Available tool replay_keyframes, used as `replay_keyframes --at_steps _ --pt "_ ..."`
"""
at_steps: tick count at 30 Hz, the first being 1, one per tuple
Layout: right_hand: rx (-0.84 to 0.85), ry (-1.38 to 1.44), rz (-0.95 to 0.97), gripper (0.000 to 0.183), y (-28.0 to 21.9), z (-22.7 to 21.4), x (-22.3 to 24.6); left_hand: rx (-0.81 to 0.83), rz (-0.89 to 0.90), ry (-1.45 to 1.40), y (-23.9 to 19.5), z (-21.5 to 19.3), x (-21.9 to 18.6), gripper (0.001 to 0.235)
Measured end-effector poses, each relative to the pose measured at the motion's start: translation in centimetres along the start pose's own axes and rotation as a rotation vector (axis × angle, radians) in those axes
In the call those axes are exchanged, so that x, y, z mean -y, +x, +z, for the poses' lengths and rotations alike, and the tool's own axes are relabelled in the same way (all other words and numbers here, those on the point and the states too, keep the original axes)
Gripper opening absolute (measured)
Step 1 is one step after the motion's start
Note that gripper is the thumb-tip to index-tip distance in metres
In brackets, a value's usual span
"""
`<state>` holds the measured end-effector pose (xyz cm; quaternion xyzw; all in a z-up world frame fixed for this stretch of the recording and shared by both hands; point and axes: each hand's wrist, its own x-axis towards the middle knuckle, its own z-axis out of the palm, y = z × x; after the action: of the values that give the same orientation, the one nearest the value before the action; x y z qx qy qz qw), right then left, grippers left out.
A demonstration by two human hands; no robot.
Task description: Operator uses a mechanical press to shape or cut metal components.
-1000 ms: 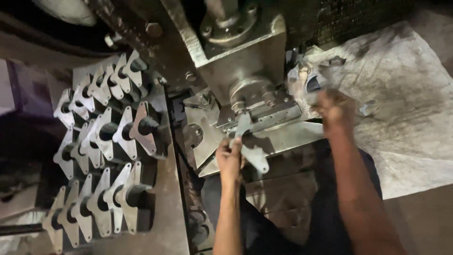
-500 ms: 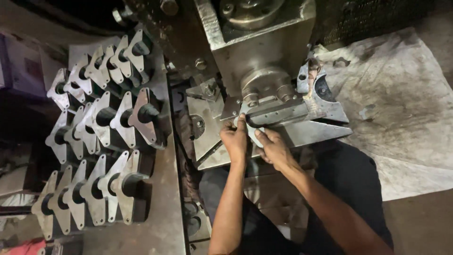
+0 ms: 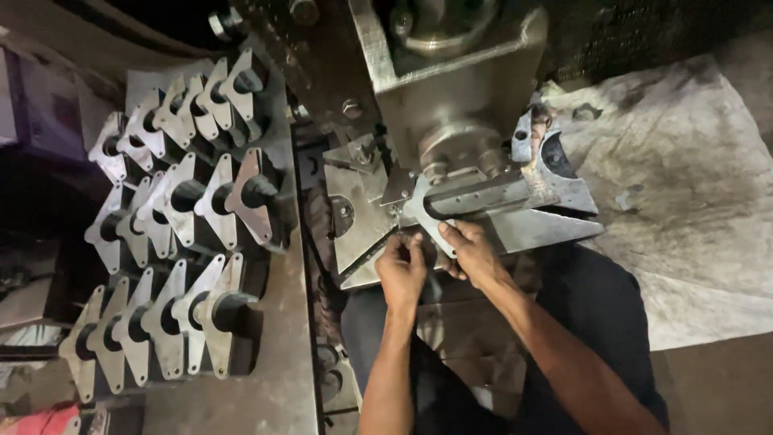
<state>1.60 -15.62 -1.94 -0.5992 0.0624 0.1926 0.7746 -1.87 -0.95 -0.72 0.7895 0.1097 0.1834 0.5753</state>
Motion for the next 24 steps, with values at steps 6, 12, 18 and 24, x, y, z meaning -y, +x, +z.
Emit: replay_keyframes --at_steps 6,12,18,24 --pt "0.014 0.061 0.135 0.036 0.1 -0.4 2.0 0.02 0.334 0.299 -0.8 0.0 1.6 0.014" --pt "0.217 0.152 0.119 0.065 -3.2 -2.9 7.5 -0.013 0.676 0.493 0.1 0.4 -1.9 0.049" --pt "0.005 -0.027 -0.194 0.047 0.0 -5.0 1.4 0.125 0.739 0.501 3.6 1.3 -2.5 0.051" --pt "0.263 0.427 -0.313 0.035 -1.6 -2.3 2.6 0.107 0.183 -0.464 3.2 0.2 2.8 0.011"
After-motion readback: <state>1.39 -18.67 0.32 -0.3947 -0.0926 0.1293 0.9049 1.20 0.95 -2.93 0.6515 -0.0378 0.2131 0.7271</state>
